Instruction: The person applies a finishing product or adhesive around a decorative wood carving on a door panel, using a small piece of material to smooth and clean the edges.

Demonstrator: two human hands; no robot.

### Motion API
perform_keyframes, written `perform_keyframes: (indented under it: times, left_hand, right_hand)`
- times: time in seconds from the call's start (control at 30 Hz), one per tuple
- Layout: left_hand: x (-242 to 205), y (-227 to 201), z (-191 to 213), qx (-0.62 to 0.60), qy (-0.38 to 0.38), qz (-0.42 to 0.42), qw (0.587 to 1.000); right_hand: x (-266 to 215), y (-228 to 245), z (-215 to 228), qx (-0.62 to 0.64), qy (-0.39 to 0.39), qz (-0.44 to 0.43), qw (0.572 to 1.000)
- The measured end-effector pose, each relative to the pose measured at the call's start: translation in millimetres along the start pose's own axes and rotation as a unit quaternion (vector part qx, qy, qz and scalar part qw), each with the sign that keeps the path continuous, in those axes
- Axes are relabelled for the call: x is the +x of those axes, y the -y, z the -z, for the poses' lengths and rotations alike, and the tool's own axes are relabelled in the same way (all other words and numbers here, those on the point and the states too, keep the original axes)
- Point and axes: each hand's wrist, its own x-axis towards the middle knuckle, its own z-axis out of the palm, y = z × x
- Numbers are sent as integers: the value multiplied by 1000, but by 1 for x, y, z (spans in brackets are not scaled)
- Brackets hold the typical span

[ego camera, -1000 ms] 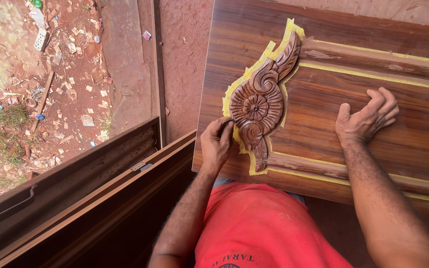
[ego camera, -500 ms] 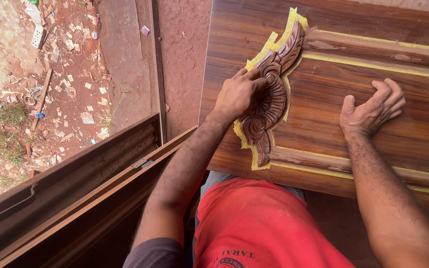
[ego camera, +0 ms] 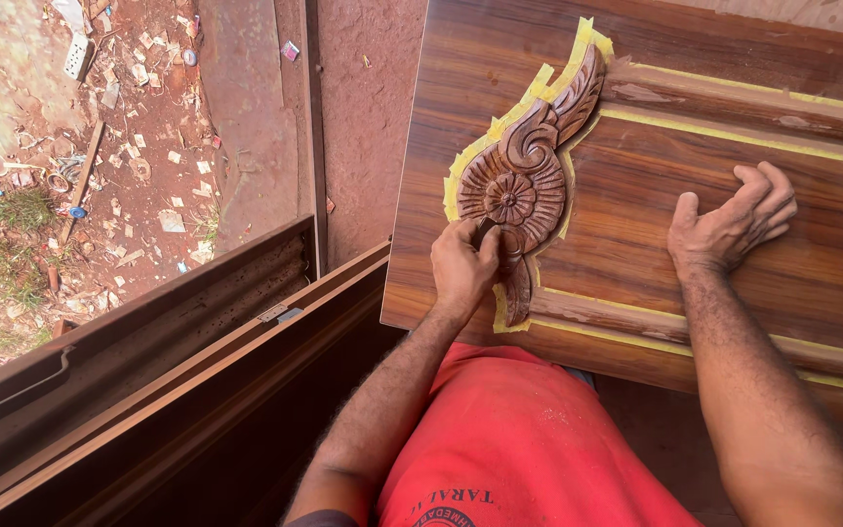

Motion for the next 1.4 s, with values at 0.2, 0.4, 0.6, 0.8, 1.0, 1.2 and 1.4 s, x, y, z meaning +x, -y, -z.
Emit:
perform_keyframes:
  times: [0.2,0.4,0.6,0.8,1.0,1.2,1.4]
  left_hand:
    - [27,-2,29,-109,15,96,989]
    - [46,-2,18,-28,82,146,985]
    - [10,5,24,-64,113,53,990]
    - [40,-6,17,-34,0,68,997]
    - [91,-7,23,89,83,-220,968]
    - [128,-31,20,158,246,-217,931]
    - [79,-9,21,60,146,51,986]
  right_hand:
    - [1,0,-2,11,-2,-5,1000]
    - [3,1,-4,-10,-5,-21,1000]
    - [2,0,-3,-4,2,-14,1000]
    - [7,3,1,-15,7,-18,1000]
    - [-1,3,-1,5,1,-25,1000]
    - [-1,2,-2,1,-15,-1,1000]
    - [4,1,-5,10,-13,-13,1000]
